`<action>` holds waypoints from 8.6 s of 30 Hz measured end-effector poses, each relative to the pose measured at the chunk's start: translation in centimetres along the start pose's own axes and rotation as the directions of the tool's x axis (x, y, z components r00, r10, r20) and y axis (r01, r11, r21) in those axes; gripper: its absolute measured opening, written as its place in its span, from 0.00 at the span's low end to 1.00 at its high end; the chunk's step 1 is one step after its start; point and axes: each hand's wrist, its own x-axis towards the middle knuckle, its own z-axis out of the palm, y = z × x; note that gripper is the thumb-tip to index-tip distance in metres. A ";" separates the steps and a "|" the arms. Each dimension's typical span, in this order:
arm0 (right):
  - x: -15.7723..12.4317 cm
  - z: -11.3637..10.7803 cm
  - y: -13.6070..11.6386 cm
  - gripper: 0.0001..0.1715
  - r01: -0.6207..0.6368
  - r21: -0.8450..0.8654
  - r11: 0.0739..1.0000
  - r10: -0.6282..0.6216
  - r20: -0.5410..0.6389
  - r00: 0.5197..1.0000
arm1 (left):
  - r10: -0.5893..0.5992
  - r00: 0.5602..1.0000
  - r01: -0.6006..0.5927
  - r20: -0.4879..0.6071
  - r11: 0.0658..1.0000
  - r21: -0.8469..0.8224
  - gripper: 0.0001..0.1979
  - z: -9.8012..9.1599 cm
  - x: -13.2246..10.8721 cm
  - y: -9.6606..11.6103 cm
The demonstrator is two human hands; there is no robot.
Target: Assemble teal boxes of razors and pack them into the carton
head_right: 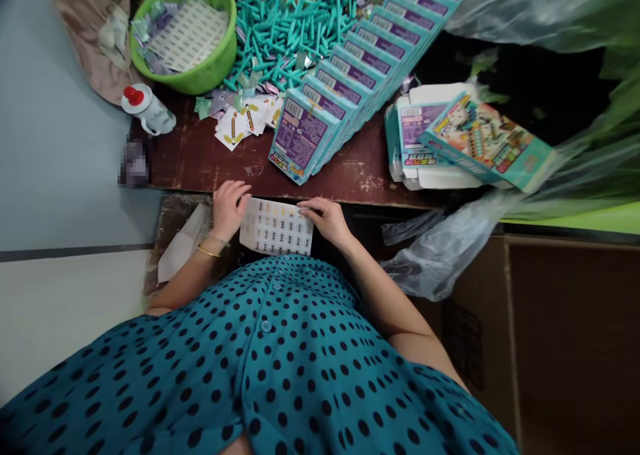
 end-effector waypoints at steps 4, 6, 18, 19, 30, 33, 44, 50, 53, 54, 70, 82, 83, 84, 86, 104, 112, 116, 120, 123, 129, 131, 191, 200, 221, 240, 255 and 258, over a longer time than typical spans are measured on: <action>0.5 -0.2 -0.4 0.12 0.044 -0.047 0.998 -0.042 0.039 0.998 | 0.222 0.938 -0.243 0.266 0.969 0.050 0.13 3.0 -0.8 2.2; 0.6 -0.7 -0.7 0.12 0.046 -0.065 0.997 -0.042 0.060 0.997 | 0.219 0.920 -0.237 0.324 0.971 0.017 0.12 4.0 -1.0 2.7; 0.5 -0.6 -1.4 0.16 0.040 -0.033 0.999 -0.036 0.125 0.992 | 0.222 0.911 -0.132 0.348 0.955 -0.264 0.12 2.1 -1.1 3.4; 0.5 -0.4 -1.5 0.18 0.035 -0.021 0.999 -0.032 0.116 0.993 | 0.205 0.916 -0.113 0.346 0.957 -0.269 0.12 1.9 -1.1 3.5; 1.2 -0.5 -3.8 0.16 0.095 -0.057 0.994 -0.089 0.096 0.991 | 0.210 0.929 -0.143 0.304 0.963 -0.230 0.11 1.3 -0.1 5.2; 1.3 -0.3 -4.0 0.24 0.095 -0.080 0.992 -0.085 0.122 0.989 | 0.237 0.921 -0.152 0.310 0.950 -0.274 0.12 1.3 0.3 5.7; 0.9 -1.3 -4.5 0.15 0.027 -0.012 1.000 -0.025 0.146 0.989 | 0.198 0.862 -0.122 0.467 0.974 -0.189 0.12 0.1 1.3 6.3; 1.2 -1.0 -4.5 0.18 -0.066 0.110 0.992 0.058 0.072 0.996 | 0.202 0.864 -0.041 0.462 0.942 -0.334 0.12 0.4 1.5 6.9; 1.0 -0.5 -4.1 0.26 -0.103 0.144 0.984 0.097 0.046 0.994 | 0.193 0.843 -0.008 0.502 0.938 -0.347 0.14 0.3 1.7 7.3; 1.0 -0.4 -3.9 0.28 -0.108 0.150 0.983 0.105 0.027 0.994 | 0.187 0.838 0.002 0.512 0.938 -0.346 0.14 0.3 1.8 7.4; 1.3 -4.1 -4.6 0.10 0.164 0.064 0.984 -0.162 -0.032 0.986 | 0.130 0.836 0.097 0.534 0.922 -0.376 0.16 0.6 2.7 7.2; 4.4 -3.4 -8.5 0.30 0.159 0.158 0.975 -0.159 -0.012 0.987 | 0.120 0.797 0.198 0.591 0.873 -0.445 0.18 0.0 4.5 6.1; 5.2 -3.9 -9.0 0.34 0.173 0.163 0.971 -0.167 -0.051 0.985 | 0.118 0.807 0.193 0.578 0.873 -0.447 0.18 0.0 4.7 5.9; 6.0 -4.5 -9.4 0.37 0.190 0.148 0.971 -0.178 -0.089 0.980 | 0.117 0.820 0.179 0.560 0.877 -0.445 0.18 -0.1 5.1 5.9; 7.3 -5.2 -9.9 0.41 0.205 0.068 0.976 -0.198 -0.101 0.975 | 0.128 0.843 0.134 0.523 0.891 -0.434 0.17 -0.5 5.7 5.9; 17.0 -7.8 -7.8 0.44 0.201 -0.297 0.933 -0.294 -0.312 0.904 | 0.131 0.864 0.117 0.486 0.887 -0.446 0.18 0.8 8.5 3.1; 18.8 -8.6 -6.2 0.43 0.061 -0.639 0.766 -0.360 -0.349 0.865 | 0.142 0.849 0.139 0.509 0.870 -0.473 0.19 2.1 7.9 3.3; 18.4 -12.0 -7.2 0.23 -0.052 -0.649 0.759 -0.375 -0.501 0.780 | 0.151 0.854 0.110 0.498 0.884 -0.455 0.19 2.3 8.3 2.7; 20.3 -13.1 -5.9 0.11 0.000 -0.466 0.885 -0.226 -0.431 0.874 | 0.171 0.848 0.107 0.501 0.871 -0.479 0.17 2.9 9.1 2.4; 22.0 -12.3 -4.9 0.10 -0.058 -0.461 0.886 -0.166 -0.432 0.887 | 0.188 0.847 0.099 0.497 0.863 -0.495 0.17 3.0 9.5 2.9; 17.8 -9.0 -8.6 0.26 -0.003 -0.616 0.788 -0.293 -0.380 0.877 | 0.207 0.860 0.032 0.466 0.890 -0.454 0.16 2.1 9.5 4.0; 14.4 -6.8 -9.8 0.25 0.142 -0.514 0.846 -0.247 -0.143 0.958 | 0.223 0.858 0.000 0.462 0.901 -0.434 0.16 1.7 9.2 4.4; 3.6 -6.3 -5.1 0.12 0.450 -0.550 0.704 -0.478 0.103 0.872 | 0.190 0.900 0.003 0.392 0.897 -0.441 0.12 1.4 8.0 7.9; 4.5 -4.4 -6.3 0.33 0.300 -0.372 0.878 -0.331 -0.019 0.944 | 0.255 0.877 -0.067 0.406 0.904 -0.422 0.11 1.3 8.2 9.3; 22.0 -15.1 -4.3 0.37 0.209 -0.373 0.904 -0.363 -0.410 0.837 | 0.143 0.848 0.181 0.510 0.827 -0.533 0.14 2.1 8.7 7.2; 27.2 -18.8 -2.5 0.08 -0.081 -0.415 0.906 -0.136 -0.466 0.874 | 0.127 0.860 0.167 0.494 0.846 -0.507 0.12 0.9 8.6 4.0; 8.8 -5.7 -9.2 0.15 0.189 -0.337 0.922 -0.113 0.233 0.966 | 0.244 0.902 -0.076 0.355 0.901 -0.427 0.12 0.9 8.7 6.3; 6.4 -5.8 -7.5 0.20 0.032 -0.256 0.966 -0.013 0.076 0.997 | 0.295 0.916 -0.190 0.272 0.917 -0.352 0.10 1.4 8.9 6.6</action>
